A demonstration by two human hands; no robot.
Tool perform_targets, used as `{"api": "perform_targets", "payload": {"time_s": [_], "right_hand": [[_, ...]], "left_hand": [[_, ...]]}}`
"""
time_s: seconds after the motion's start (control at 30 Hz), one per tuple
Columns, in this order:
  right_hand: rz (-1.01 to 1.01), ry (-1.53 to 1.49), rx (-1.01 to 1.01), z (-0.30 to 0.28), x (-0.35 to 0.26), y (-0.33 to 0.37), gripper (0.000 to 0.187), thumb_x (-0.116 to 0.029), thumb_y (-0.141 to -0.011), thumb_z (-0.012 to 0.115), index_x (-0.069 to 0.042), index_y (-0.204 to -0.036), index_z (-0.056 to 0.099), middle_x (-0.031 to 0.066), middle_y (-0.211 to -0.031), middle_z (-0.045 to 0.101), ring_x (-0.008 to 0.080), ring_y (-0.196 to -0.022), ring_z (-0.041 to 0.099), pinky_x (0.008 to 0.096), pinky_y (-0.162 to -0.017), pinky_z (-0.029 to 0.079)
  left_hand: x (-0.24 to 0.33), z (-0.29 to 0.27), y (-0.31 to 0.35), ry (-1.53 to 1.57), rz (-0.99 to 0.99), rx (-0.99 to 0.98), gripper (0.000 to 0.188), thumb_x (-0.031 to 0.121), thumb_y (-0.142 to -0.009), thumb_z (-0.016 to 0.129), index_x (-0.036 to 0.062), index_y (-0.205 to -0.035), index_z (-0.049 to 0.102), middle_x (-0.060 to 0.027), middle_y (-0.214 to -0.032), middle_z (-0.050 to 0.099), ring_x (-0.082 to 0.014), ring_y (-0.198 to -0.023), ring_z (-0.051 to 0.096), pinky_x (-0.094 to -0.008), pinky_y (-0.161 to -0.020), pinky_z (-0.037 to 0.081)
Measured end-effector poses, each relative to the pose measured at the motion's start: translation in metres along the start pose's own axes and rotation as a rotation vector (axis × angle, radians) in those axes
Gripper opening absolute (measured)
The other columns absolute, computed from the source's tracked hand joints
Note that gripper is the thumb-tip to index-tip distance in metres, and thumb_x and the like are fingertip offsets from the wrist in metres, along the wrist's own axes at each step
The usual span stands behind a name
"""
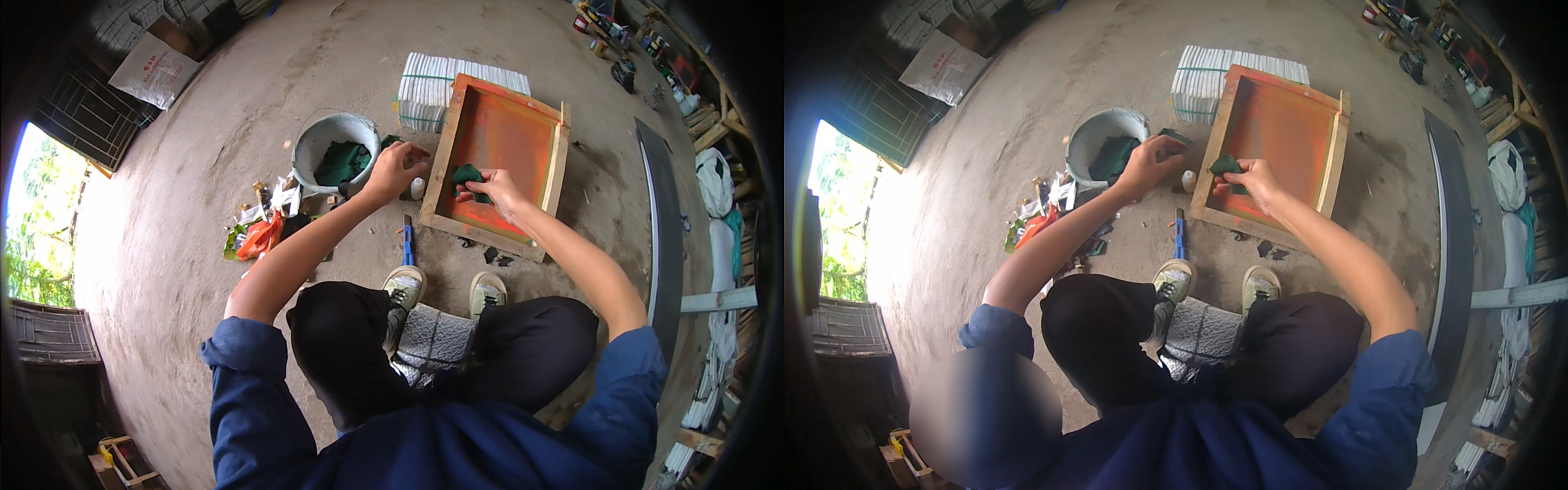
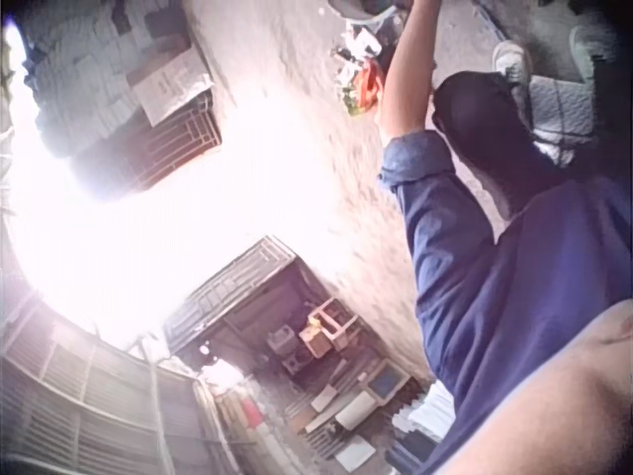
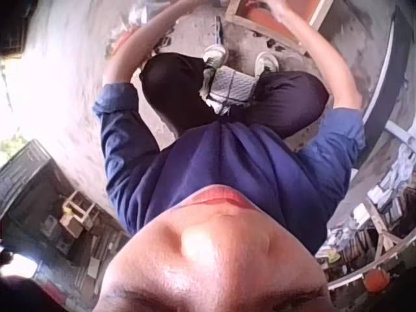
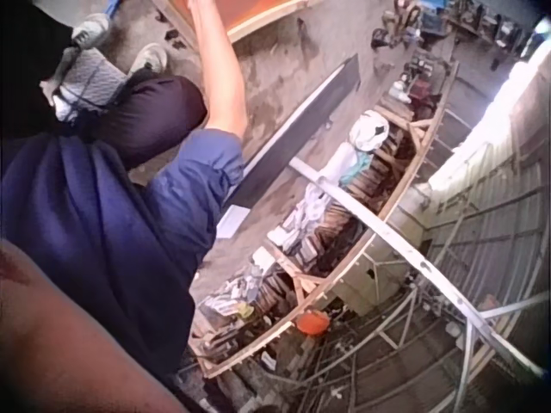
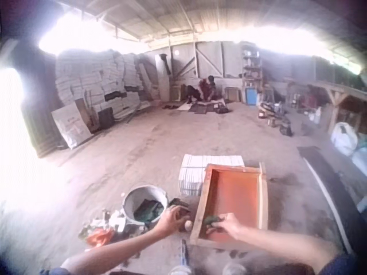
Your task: The person sits on the floor and applies a liquid finish to a rectangular wooden frame using a green cloth. They repeatedly dip the cloth into a bucket, wipe the frame surface, and occasionally use a small white bottle to add more liquid to the cloth.
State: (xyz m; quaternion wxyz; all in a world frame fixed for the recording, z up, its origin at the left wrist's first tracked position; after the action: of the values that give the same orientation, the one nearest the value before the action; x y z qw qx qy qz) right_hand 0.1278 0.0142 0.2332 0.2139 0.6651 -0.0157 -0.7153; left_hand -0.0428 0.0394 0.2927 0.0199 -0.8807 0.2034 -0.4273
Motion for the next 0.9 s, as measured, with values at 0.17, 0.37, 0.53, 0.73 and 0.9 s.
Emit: {"api": "perform_targets", "payload": {"time_s": [0.17,0.37,0.53,0.73,0.9], "right_hand": [[0.084,0.038,0.109,-0.064,0.061,-0.018,0.011,-0.001,-0.087,0.056,0.007,-0.093,0.060,0.0131,-0.083,0.066,0.0202,-0.066,0.067,0.0292,-0.060,0.052],[0.264,0.011,0.283,-0.126,0.154,-0.024,0.015,-0.016,-0.092,0.054,-0.001,-0.091,0.057,0.0013,-0.066,0.055,0.0074,-0.048,0.047,0.0219,-0.045,0.036],[0.332,-0.082,0.414,-0.169,0.209,-0.031,0.022,-0.028,-0.096,0.047,-0.011,-0.083,0.050,-0.0085,-0.053,0.033,0.0022,-0.043,0.029,0.0206,-0.041,0.023],[0.326,-0.172,0.602,-0.207,0.235,-0.027,0.031,-0.034,-0.098,0.042,-0.009,-0.084,0.053,-0.0074,-0.056,0.035,0.0037,-0.046,0.032,0.0212,-0.044,0.028],[0.111,0.060,0.741,-0.224,0.191,-0.027,0.035,-0.036,-0.099,0.039,-0.007,-0.083,0.051,-0.0048,-0.059,0.042,0.0055,-0.051,0.040,0.0223,-0.048,0.035]], "left_hand": [[-0.033,0.057,-0.013,-0.083,0.006,-0.114,0.020,0.016,-0.079,0.065,0.0089,-0.097,0.066,-0.0093,-0.093,0.063,-0.0247,-0.090,0.058,-0.0352,-0.080,0.047],[-0.078,0.160,-0.018,-0.350,0.067,-0.268,0.024,0.017,-0.079,0.064,0.0090,-0.101,0.061,-0.0126,-0.103,0.056,-0.0297,-0.100,0.051,-0.0399,-0.089,0.045],[-0.088,0.218,-0.050,-0.626,0.301,-0.218,0.039,0.005,-0.074,0.059,0.0100,-0.112,0.054,-0.0089,-0.118,0.046,-0.0268,-0.107,0.047,-0.0382,-0.089,0.044],[-0.098,0.244,-0.078,-0.836,0.391,-0.302,0.033,0.007,-0.070,0.060,0.0116,-0.103,0.053,-0.0044,-0.106,0.049,-0.0205,-0.101,0.046,-0.0330,-0.076,0.041],[-0.080,0.197,-0.062,-0.631,0.333,-0.202,0.025,0.010,-0.073,0.060,0.0104,-0.096,0.053,-0.0026,-0.092,0.053,-0.0209,-0.093,0.050,-0.0331,-0.077,0.042]]}}
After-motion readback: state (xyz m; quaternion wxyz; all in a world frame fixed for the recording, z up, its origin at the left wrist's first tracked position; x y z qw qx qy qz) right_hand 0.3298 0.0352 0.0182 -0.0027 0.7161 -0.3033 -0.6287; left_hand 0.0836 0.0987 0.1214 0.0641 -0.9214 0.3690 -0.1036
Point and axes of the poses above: each hand's wrist, its own y-axis away from the middle knuckle, its own z-axis out of the palm, x = y × z, the point moved 10 cm from there along -y, towards the middle knuckle
